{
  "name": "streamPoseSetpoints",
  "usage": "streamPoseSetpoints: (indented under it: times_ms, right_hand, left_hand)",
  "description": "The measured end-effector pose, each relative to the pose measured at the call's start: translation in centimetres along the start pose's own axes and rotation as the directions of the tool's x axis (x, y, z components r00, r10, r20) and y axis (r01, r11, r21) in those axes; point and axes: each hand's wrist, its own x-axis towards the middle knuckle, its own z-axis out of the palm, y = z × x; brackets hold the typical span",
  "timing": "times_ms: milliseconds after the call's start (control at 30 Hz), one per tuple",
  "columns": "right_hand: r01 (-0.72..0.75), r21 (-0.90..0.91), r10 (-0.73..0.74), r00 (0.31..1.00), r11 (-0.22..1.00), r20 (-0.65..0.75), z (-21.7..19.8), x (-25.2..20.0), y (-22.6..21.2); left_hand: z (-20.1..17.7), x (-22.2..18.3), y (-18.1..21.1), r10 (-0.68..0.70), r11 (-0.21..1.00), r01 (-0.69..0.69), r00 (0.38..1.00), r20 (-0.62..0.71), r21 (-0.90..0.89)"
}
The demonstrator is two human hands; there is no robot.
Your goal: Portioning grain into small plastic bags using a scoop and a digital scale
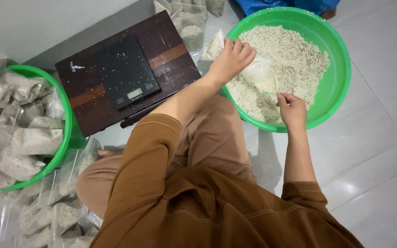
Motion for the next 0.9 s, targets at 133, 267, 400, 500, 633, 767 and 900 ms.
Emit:
streamPoseSetpoints:
  times_ms: [133,267,400,500,633,767,900]
  right_hand:
    - [0.017,-0.006,-0.017,1.000,1.000,-0.001,0.1,-0.1,0.0]
    - [0.023,-0.019,-0.023,1.000,1.000,0.010,0.2,0.0,0.0]
    - [0.043,-0.009,-0.043,0.999,0.999,0.011,0.4,0.2,0.1]
    - [0.045,0.020,-0.046,0.999,0.999,0.014,0.2,0.3,0.2]
    - [0.013,0.001,-0.013,1.000,1.000,0.006,-0.2,0.4,0.3]
    - [0.073,-0.327,-0.093,0.995,0.942,-0.046,-0.1,1.1,2.1]
    - [-0.042,-0.621,0.061,0.998,0.783,0.010,0.1,2.3,3.5]
  left_hand:
    - [0.2,-0.2,-0.1,0.024,1.000,-0.024,1.000,0.006,0.018]
    - [0.4,-0.3,-0.1,0.045,0.999,-0.046,0.998,0.054,0.019]
    - [0.1,-0.1,-0.3,-0.005,1.000,0.006,1.000,0.030,-0.013]
    - [0.8,-0.8,-0.1,-0.073,0.987,0.076,0.997,0.028,-0.142]
    - [-0.7,-1.6,-1.1,-0.111,0.943,0.143,0.986,0.121,-0.299]
    - [-2.1,-2.3,-1.3,-0.264,0.687,0.426,0.901,0.343,-0.589]
    - [-3.6,-2.1,-1.0,-0.421,0.181,0.576,0.778,0.467,-0.797]
